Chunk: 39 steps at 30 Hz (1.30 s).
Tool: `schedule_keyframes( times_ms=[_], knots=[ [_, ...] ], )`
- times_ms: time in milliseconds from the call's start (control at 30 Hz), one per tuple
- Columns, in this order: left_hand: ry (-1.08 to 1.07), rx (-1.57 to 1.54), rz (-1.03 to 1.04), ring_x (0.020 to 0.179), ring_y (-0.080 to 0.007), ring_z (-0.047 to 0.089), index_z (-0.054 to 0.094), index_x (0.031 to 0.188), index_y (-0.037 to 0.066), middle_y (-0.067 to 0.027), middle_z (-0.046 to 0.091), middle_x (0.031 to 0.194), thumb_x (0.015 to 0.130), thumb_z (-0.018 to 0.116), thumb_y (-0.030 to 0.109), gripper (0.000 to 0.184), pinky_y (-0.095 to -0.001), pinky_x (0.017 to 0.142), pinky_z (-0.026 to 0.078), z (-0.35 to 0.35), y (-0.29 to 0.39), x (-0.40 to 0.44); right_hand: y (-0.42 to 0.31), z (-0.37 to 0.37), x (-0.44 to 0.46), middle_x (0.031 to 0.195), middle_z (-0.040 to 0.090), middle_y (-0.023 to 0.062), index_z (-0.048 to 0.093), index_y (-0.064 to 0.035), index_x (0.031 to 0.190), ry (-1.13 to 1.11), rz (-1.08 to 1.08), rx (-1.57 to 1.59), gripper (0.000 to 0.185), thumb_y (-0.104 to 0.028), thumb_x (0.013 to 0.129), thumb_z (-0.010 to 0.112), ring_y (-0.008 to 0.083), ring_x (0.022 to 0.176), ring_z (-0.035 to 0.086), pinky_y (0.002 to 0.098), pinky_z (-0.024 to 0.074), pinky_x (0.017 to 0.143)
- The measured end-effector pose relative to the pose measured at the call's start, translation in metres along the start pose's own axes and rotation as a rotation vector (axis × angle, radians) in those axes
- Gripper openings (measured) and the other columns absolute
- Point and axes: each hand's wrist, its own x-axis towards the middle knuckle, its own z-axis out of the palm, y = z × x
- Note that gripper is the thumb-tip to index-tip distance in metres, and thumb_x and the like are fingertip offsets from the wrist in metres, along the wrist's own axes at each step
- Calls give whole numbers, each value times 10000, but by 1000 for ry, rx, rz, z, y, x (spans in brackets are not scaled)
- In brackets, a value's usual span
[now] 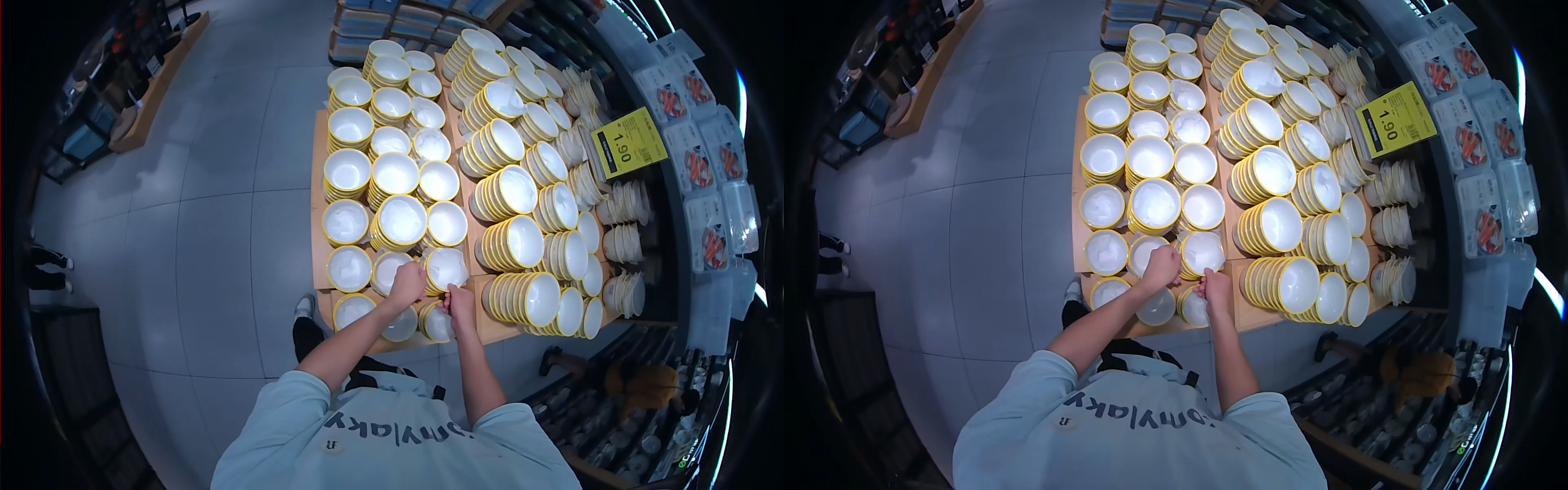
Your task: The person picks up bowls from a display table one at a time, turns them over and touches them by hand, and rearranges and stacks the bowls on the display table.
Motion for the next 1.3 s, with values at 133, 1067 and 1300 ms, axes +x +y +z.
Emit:
schedule_keyframes(
  times_ms=[133, 1067, 1300],
  knots=[
    [37, 59, -9, 528, -311, 708, 627, 760, -113, -233, 655, 610, 936, 495, 45, 271, -404, 488, 576, 1, -4, 6, 2, 1, 0, 553, 545, 58, 554, -44, 758, -1, -28, 13, 249, -195, 940, 633, 205, 462, 599, 315, 472, 419],
    [-114, 180, -130, 541, -272, 711, 612, 759, -80, -207, 682, 665, 920, 522, 13, 206, -369, 503, 591, -8, 28, 11, 3, 1, 9, 734, 572, 99, 532, 29, 867, -47, 13, 5, 310, -261, 969, 566, 271, 538, 700, 303, 535, 422],
    [-313, 161, -180, 554, -233, 707, 600, 834, -74, -173, 677, 700, 970, 544, 83, 215, -342, 476, 574, -29, 18, 12, -10, 8, -21, 623, 632, 178, 581, 62, 762, 77, -73, -275, 467, -356, 958, 650, 339, 555, 703, 395, 550, 506]
  ],
)
